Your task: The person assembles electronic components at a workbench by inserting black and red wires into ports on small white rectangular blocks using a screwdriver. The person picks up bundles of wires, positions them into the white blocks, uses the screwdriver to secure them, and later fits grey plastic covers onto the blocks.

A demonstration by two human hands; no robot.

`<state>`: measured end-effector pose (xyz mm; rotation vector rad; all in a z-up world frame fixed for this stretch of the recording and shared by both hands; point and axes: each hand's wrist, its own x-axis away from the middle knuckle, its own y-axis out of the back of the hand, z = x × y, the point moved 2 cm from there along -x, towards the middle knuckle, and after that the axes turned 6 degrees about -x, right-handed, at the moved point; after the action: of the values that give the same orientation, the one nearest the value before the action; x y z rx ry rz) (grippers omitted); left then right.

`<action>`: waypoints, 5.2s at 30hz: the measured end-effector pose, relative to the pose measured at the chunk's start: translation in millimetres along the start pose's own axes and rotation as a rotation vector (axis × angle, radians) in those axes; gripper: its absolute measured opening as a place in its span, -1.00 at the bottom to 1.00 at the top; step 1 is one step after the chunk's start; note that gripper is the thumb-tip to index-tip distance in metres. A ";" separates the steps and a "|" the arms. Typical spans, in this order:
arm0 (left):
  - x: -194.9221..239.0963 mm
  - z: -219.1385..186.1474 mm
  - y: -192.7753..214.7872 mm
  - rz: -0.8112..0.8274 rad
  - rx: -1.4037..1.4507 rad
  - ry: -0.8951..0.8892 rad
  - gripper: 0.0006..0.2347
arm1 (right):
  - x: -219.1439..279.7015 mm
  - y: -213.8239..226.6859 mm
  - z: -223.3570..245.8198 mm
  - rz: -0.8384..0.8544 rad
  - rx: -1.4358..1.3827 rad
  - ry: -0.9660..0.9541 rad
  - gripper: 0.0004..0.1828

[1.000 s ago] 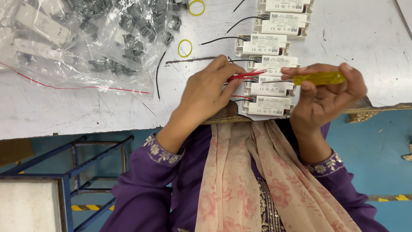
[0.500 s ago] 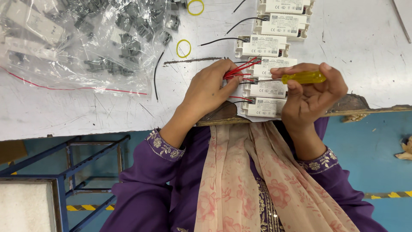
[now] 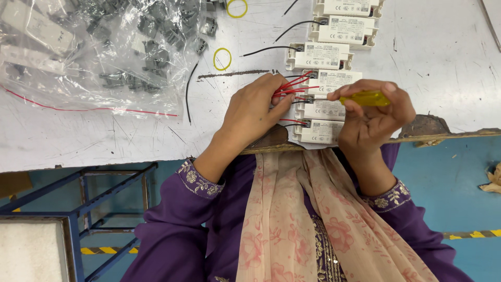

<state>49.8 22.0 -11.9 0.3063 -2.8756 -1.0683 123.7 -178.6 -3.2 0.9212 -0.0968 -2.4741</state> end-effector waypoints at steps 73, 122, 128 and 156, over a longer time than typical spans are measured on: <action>-31.4 4.5 -0.8 -0.064 0.013 -0.049 -0.84 | -21.5 6.8 -30.2 -0.062 -0.071 0.000 -0.51; -35.9 4.8 -6.4 -0.159 -0.213 -0.058 -0.83 | -31.9 -9.2 -37.5 0.074 -0.045 0.056 -0.42; -38.4 6.7 -6.5 -0.161 -0.194 -0.062 -0.84 | -29.1 -10.2 -38.8 0.051 -0.065 0.075 -0.43; -38.9 5.9 -3.7 -0.135 -0.132 -0.061 -0.85 | -27.1 -9.2 -45.9 0.027 -0.070 0.041 -0.50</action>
<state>87.7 31.1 -18.3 0.4735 -2.8538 -1.3051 166.4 -153.0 -24.4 0.9337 -0.0093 -2.4164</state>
